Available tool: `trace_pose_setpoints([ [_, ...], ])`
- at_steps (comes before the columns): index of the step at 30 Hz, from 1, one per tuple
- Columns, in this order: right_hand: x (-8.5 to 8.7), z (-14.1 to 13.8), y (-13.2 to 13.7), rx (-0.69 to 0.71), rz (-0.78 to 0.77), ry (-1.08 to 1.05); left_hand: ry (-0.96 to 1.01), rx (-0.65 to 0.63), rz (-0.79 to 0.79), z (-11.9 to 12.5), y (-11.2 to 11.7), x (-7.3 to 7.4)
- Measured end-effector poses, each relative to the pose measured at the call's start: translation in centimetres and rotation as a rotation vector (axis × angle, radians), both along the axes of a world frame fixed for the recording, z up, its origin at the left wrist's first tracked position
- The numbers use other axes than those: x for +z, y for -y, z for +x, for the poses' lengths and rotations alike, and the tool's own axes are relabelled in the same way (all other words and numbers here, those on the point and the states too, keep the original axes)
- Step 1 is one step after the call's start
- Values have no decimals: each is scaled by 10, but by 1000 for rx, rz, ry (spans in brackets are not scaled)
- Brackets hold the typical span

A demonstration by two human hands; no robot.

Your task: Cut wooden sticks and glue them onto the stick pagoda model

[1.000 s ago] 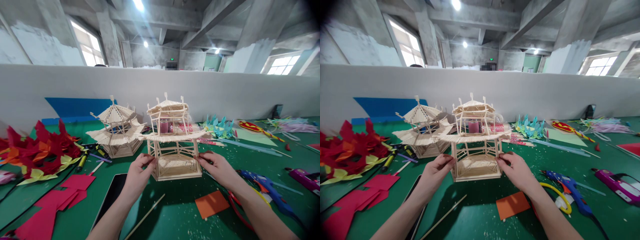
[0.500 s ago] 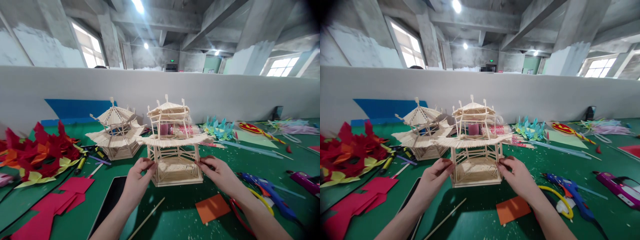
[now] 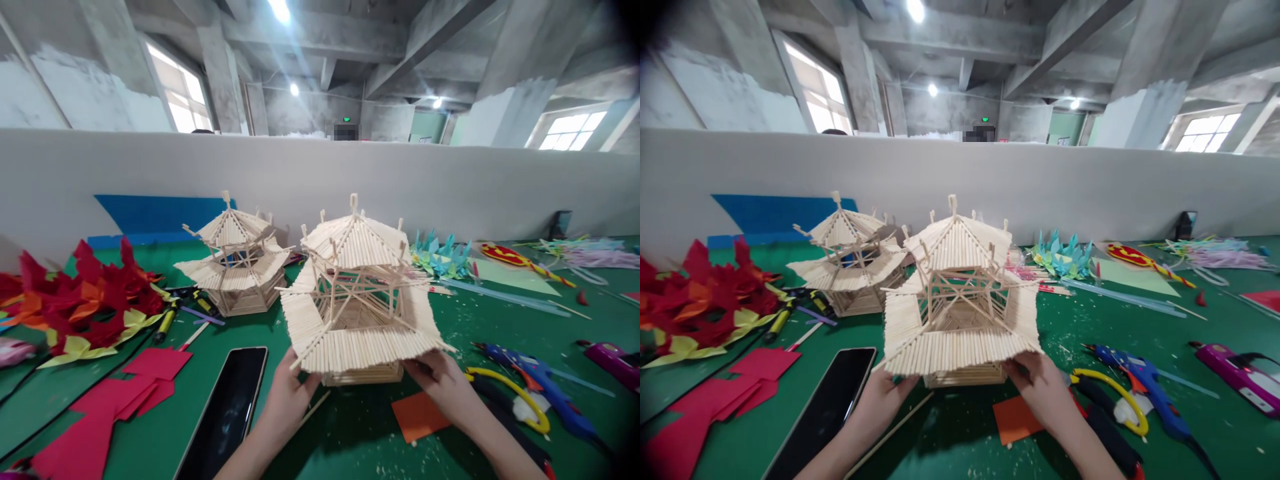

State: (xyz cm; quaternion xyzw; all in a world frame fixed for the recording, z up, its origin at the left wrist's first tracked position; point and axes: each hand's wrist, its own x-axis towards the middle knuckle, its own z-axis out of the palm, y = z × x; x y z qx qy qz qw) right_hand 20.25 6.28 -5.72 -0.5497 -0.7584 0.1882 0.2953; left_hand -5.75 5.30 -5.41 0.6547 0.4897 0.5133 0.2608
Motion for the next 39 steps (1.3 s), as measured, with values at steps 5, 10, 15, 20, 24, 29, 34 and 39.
trace_pose_setpoints([
  [5, -7, 0, -1, -2, -26, 8, 6, -57, -7, 2, -2, -3],
  [10, -19, 7, -2, -16, -32, 22, 10, -55, -56, -8, 9, 6],
  [15, -36, 27, 13, -102, -9, 28, 163, 269, -151, -48, 3, 17],
  [20, -48, 42, 32, -114, 119, 28, 502, 504, -314, -89, -52, 27],
  [24, -45, 45, 38, -164, 181, 33, 768, 499, -440, -103, -91, 42],
  [29, -50, 51, 41, -187, 151, 18, 974, 516, -470, -113, -107, 51],
  [34, -58, 52, 43, -166, 126, 20, 1031, 522, -488, -118, -108, 44],
  [39, -53, 48, 44, -157, 153, 32, 961, 564, -473, -123, -104, 32],
])
